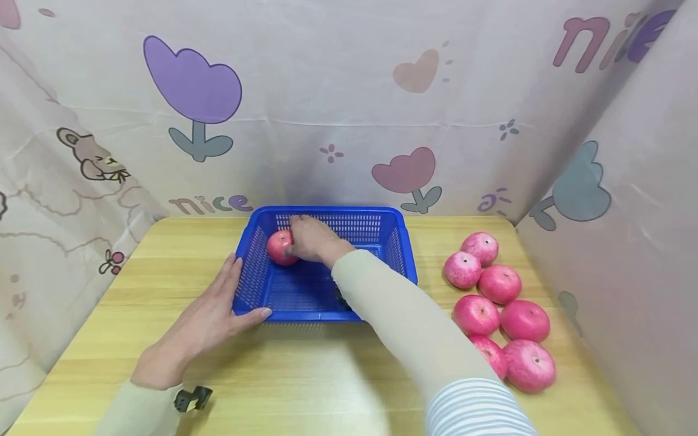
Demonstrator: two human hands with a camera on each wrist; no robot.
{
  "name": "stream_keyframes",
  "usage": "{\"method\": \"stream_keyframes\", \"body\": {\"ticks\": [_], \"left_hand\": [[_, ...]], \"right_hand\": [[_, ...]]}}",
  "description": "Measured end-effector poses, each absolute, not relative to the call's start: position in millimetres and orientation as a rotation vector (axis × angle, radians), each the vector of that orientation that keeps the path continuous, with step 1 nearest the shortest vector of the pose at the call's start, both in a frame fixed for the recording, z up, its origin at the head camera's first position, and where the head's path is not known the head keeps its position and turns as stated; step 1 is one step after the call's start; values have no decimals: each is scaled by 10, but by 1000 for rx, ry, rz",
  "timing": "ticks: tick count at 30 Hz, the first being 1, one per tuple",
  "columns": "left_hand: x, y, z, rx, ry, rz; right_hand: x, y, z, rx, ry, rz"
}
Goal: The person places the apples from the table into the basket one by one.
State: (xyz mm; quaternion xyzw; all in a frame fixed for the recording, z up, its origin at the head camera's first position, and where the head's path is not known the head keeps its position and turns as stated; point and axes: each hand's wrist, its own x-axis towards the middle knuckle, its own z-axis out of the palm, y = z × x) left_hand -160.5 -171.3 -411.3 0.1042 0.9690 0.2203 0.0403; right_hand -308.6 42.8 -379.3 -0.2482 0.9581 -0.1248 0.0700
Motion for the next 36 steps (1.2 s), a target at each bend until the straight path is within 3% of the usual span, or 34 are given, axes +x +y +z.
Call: {"method": "stream_keyframes", "body": {"ticks": [19,36], "left_hand": [[-1563,-1800,-4113,286,2961,682],[-1622,-1734,-4128,310,2946,700]], "right_hand": [[-2991,798,-3438,-675,2943,-616],[-2783,1568,-3296,-461,3074,-716]]}}
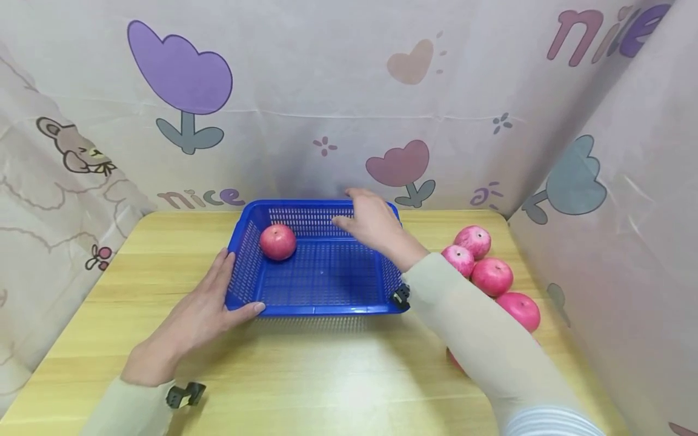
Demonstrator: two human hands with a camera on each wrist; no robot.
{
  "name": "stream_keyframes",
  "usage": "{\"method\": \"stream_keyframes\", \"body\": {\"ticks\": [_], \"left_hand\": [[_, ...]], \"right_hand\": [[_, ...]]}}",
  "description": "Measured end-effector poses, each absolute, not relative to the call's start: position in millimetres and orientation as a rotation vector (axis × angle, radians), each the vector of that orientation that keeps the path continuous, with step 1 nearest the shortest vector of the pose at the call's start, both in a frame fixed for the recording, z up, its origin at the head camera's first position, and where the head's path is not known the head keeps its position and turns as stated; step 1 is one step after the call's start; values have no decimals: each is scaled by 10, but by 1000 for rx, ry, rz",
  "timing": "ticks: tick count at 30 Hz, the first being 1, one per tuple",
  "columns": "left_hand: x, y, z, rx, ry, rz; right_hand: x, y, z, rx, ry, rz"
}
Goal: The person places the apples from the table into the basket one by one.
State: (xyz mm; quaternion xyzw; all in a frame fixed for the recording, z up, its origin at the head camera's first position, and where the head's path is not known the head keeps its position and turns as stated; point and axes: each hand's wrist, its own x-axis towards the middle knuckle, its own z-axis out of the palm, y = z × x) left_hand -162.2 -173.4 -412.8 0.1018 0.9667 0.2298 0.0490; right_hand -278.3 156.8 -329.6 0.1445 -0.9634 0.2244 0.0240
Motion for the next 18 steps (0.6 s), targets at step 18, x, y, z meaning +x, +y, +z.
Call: {"method": "stream_keyframes", "body": {"ticks": [18], "left_hand": [[-1643,-1735,-4133,304,2926,706]], "right_hand": [[-2732,2373,-3297,180,-3056,692]]}}
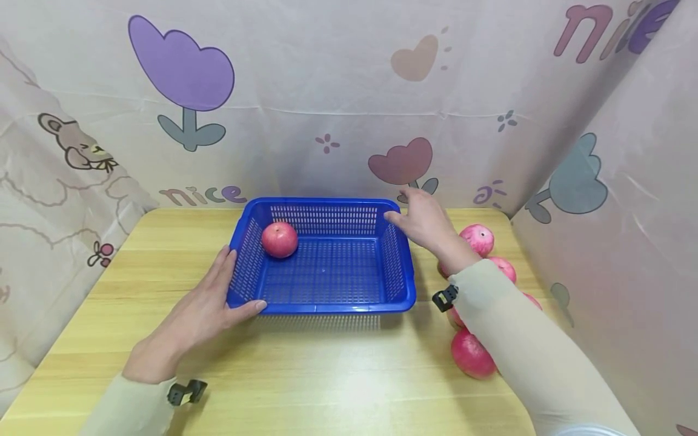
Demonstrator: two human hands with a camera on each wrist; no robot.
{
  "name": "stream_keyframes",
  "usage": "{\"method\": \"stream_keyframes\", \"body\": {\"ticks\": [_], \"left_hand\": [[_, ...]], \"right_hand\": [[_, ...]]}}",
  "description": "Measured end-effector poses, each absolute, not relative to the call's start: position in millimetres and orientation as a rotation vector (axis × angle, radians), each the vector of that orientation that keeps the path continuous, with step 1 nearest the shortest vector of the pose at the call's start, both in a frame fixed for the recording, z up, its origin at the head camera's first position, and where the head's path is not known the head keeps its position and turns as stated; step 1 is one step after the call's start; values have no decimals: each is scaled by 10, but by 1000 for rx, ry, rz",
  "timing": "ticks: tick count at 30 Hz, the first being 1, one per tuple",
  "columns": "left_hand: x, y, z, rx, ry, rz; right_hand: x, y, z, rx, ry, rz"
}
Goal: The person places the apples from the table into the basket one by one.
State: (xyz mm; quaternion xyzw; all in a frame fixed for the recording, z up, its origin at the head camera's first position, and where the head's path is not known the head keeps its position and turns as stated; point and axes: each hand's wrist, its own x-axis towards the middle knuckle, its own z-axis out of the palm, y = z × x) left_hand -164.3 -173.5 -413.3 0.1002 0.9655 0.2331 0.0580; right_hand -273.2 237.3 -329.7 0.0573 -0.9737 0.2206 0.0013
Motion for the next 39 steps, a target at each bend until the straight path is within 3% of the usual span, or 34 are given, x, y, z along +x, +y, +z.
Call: {"method": "stream_keyframes", "body": {"ticks": [20,32,39], "left_hand": [[-1624,-1738,-4118,310,2928,703],[-1627,-1731,-4118,301,2923,699],[-1622,-1731,-4111,315,2928,697]], "right_hand": [[-2679,3113,-3451,-72,-3295,467],[-2663,3309,-3569,-204,-3514,289],[-2660,3312,-3614,-39,-3522,216]]}}
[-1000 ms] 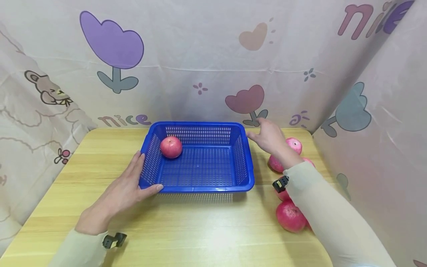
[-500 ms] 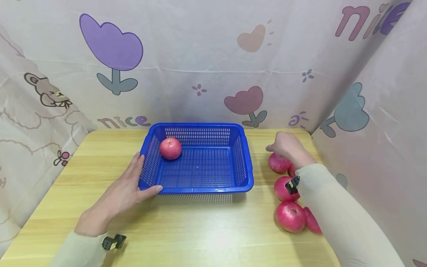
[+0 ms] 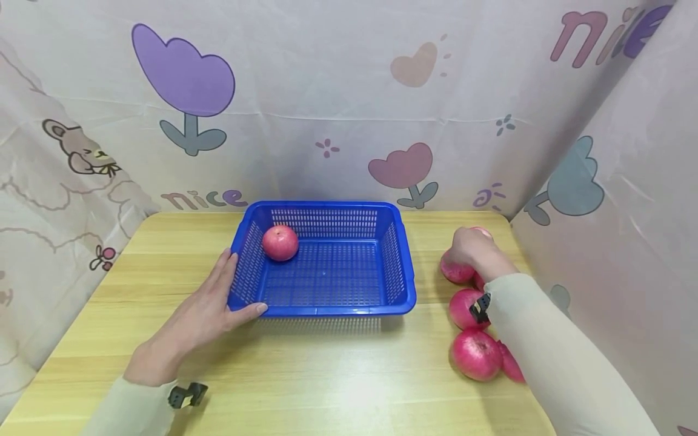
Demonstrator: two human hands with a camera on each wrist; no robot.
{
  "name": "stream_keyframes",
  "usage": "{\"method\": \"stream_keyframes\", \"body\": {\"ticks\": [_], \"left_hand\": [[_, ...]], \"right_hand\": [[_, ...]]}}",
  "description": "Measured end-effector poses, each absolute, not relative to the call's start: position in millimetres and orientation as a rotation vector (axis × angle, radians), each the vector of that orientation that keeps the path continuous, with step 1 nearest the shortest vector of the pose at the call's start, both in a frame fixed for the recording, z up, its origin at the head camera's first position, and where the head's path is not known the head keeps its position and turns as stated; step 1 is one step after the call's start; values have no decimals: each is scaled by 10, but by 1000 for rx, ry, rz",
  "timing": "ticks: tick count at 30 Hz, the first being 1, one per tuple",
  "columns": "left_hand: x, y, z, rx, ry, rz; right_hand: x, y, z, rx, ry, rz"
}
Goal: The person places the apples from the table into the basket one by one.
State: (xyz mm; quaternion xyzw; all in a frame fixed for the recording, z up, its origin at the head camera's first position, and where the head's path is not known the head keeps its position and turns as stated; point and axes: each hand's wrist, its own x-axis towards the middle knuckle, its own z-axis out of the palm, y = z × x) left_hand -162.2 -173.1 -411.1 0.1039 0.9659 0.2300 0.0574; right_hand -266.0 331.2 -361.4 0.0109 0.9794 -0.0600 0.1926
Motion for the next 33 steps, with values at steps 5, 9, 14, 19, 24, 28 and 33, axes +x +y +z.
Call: {"method": "stream_keyframes", "body": {"ticks": [5,9,14,19,24,28,33], "left_hand": [[-1618,-1729,-4105,315,2926,699],[-1620,-1734,-4105,314,2928,697],[-1626,-1737,-4116,306,2924,703],[-1620,-1734,-4122,307,2925,710],[-1604,-1735,-4124,304,2920,709],[-1611,-1737,-4126,311,2928,713],[-1618,-1741,-4128,314,2929,715]], "right_hand": [[-2646,3310,-3630,40,2762,-150],[-2647,3295,-3647,44,2775,-152],[-2647,3275,-3667,66,2776,-214],[-2644,3267,-3663,76,2767,-233],[-2648,3263,-3660,87,2730,-230],[-2661,3267,-3661,70,2720,-202],[-2665,3271,-3664,0,2719,-141]]}}
